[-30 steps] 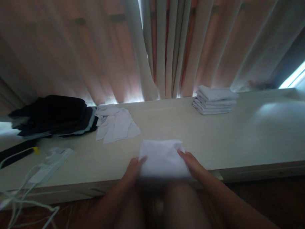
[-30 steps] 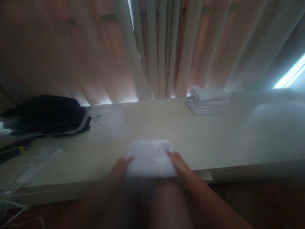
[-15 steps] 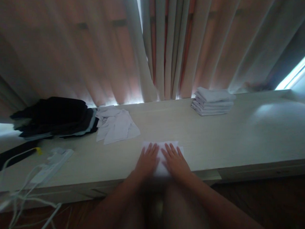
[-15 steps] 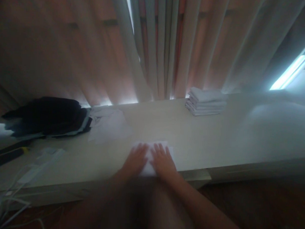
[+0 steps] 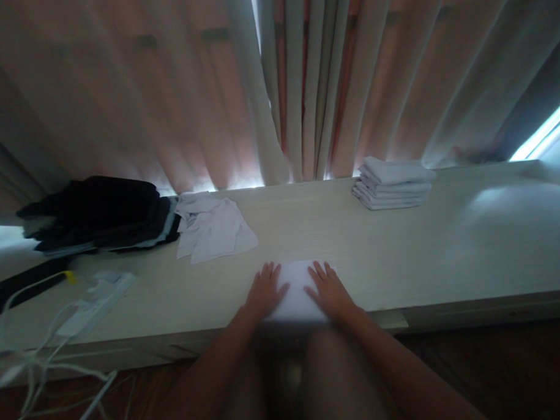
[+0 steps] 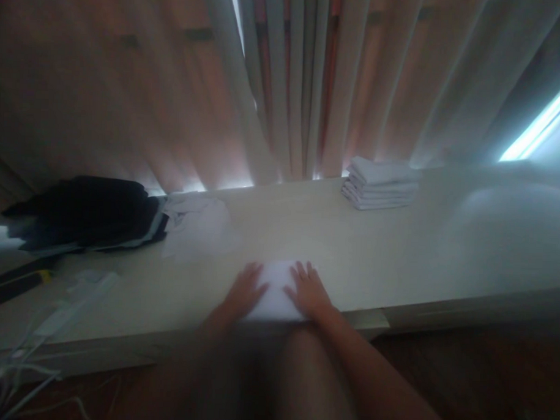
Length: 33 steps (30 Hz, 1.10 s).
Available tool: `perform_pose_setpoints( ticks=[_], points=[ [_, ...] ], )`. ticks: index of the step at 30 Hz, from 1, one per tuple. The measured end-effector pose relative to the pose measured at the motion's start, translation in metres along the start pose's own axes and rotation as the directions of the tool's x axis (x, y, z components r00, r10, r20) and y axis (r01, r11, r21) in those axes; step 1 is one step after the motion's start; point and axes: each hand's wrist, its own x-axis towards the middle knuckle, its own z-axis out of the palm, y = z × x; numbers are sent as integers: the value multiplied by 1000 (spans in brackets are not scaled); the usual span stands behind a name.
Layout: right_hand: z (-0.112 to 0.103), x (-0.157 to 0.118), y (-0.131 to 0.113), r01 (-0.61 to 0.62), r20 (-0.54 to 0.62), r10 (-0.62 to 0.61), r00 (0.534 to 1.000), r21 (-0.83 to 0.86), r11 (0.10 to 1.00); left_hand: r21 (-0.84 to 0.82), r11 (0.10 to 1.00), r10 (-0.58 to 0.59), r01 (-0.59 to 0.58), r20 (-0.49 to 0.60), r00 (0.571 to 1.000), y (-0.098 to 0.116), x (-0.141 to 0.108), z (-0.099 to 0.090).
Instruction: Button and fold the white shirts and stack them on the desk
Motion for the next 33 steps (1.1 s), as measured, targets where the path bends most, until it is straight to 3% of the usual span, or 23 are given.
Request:
perform_pose_setpoints(
  ticks=[12, 15, 17, 18, 19, 20, 21, 24, 27, 33],
  points=[
    [-3, -20, -13, -36, 14, 37, 999, -34, 999, -221, 975, -25, 30, 27, 999, -2, -11, -8],
    [-1, -24, -15, -63, 28, 64, 998, -34, 997, -294, 952, -97, 90, -11, 995, -2, -33, -16],
    [-1, -26, -17, -107, 45, 108, 993, -36, 994, -424, 888, -237, 177, -93, 967, 5, -63, -18],
    [-1, -26, -19, -132, 51, 134, 990, -37, 991, -670, 707, -431, 225, -155, 889, 11, -81, -18],
    [-2, -27, -21, -160, 56, 162, 985, -38, 986, -870, 447, -608, 207, -126, 784, 20, -100, -16],
    [-3, -27, -24, -186, 60, 188, 980, -39, 982, -970, 189, -697, 151, -25, 717, 31, -119, -13],
    [-4, -28, -27, -208, 62, 210, 976, -38, 977, -983, 110, -699, 147, 29, 714, 44, -136, -10],
    [-7, -34, -40, -261, 60, 263, 963, -41, 964, -988, -18, -661, 154, 127, 739, 84, -167, -2],
    [-10, -46, -57, -311, 78, 314, 946, -50, 949, -977, -134, -595, 166, 213, 775, 111, -166, -2],
    [-21, -95, -96, -354, 86, 351, 932, 16, 935, -924, -317, -517, 213, 356, 778, 120, -142, -12]
  ],
)
